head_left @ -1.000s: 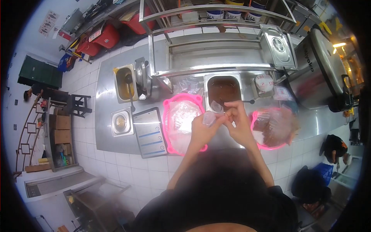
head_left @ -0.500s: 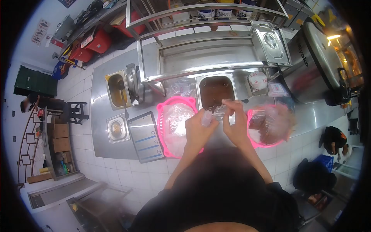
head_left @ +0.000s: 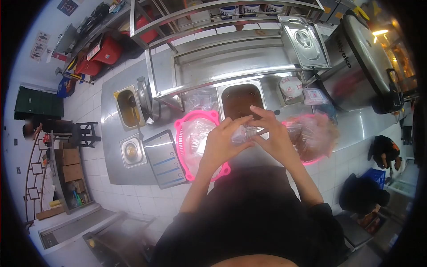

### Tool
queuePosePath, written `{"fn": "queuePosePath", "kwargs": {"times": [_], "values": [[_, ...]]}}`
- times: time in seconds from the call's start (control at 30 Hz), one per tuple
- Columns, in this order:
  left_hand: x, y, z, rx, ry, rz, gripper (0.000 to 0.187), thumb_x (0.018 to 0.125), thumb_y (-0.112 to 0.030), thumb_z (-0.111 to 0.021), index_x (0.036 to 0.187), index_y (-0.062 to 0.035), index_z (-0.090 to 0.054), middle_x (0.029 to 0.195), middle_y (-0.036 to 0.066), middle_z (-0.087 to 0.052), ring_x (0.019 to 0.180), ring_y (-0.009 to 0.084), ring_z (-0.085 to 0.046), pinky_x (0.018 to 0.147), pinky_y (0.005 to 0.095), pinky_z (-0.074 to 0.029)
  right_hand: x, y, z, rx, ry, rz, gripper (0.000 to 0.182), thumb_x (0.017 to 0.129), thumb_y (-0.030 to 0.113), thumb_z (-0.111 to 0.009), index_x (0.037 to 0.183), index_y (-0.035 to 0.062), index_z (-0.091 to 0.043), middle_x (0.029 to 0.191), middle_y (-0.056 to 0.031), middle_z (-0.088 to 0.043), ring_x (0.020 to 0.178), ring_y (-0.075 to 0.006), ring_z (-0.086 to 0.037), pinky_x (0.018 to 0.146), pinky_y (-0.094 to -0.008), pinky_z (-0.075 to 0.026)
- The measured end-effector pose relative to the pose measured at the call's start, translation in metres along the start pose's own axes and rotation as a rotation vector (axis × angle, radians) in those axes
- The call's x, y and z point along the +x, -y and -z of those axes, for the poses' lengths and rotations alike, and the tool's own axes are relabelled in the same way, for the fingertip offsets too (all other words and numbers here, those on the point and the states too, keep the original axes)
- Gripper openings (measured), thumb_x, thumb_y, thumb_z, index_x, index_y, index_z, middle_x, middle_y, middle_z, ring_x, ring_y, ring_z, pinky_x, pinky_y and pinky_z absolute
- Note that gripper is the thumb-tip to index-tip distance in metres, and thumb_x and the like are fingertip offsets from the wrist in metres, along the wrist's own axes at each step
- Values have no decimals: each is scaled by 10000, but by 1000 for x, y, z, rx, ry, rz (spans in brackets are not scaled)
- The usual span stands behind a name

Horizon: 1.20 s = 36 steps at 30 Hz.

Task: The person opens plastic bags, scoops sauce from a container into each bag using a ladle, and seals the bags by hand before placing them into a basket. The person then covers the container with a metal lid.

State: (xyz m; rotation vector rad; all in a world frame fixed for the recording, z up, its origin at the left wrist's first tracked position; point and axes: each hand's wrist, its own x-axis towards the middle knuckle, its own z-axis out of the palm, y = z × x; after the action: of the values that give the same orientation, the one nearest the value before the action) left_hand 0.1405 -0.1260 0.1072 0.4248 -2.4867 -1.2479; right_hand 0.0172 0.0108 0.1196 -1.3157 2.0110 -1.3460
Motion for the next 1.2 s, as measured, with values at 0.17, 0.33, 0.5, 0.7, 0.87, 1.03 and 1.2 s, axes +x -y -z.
{"fn": "queuePosePath", "kwargs": {"times": [0.17, 0.33, 0.5, 0.7, 0.87, 1.03, 1.2], "values": [[5, 8, 0, 3, -20, -34, 656, 618, -216, -855, 1231, -180, -625, 899, 56, -541, 781, 240, -590, 737, 373, -487, 1, -13, -3, -20, -85, 128, 689, 702, -55, -722, 1313, 122, -458, 1125, -131, -575, 968, -289, -595, 830, -435, -487], [0, 33, 24, -20, -203, -122, 664, 622, -196, -863, 1240, -162, -621, 1197, 74, -608, 1113, 230, -582, 929, 370, -465, 17, -51, -1, -345, -434, 49, 580, 728, -14, -719, 1246, 118, -494, 1001, -153, -516, 864, -355, -538, 751, -451, -452], [-22, 50, 40, -299, -259, 143, 712, 627, -144, -870, 1275, -101, -581, 1260, 89, -612, 1188, 212, -557, 1006, 385, -428, 33, -92, -7, -485, -65, -298, 541, 736, 49, -725, 1217, 113, -486, 977, -169, -569, 973, -369, -560, 787, -490, -445], [-36, 66, 39, -372, -313, 241, 715, 601, -92, -881, 1249, -29, -583, 1227, 102, -628, 1146, 216, -577, 995, 374, -432, 65, -100, -25, -795, 85, -37, 459, 732, 32, -702, 1150, 140, -544, 915, -67, -692, 998, -285, -571, 786, -445, -379], [-40, 73, 46, -98, -319, 97, 696, 603, -61, -872, 1238, -18, -593, 1259, 114, -605, 1146, 220, -565, 990, 359, -432, 73, -114, -13, -778, 42, 184, 348, 762, 59, -686, 1082, 148, -582, 905, 18, -708, 966, -234, -558, 819, -450, -273], [-43, 73, 44, -402, -367, 287, 706, 605, -36, -866, 1252, -16, -585, 1281, 121, -588, 1190, 217, -544, 1012, 350, -417, 56, -114, -4, -550, 154, 76, 285, 788, 115, -698, 1044, 167, -584, 839, 74, -704, 925, -196, -549, 827, -435, -241], [-49, 83, 42, -511, -367, 296, 724, 616, 11, -846, 1279, -1, -557, 1291, 135, -580, 1211, 218, -530, 1024, 353, -407, 47, -109, 9, -336, 128, -74, 298, 795, 128, -707, 1055, 177, -572, 810, 66, -705, 906, -165, -566, 849, -422, -230]]}}
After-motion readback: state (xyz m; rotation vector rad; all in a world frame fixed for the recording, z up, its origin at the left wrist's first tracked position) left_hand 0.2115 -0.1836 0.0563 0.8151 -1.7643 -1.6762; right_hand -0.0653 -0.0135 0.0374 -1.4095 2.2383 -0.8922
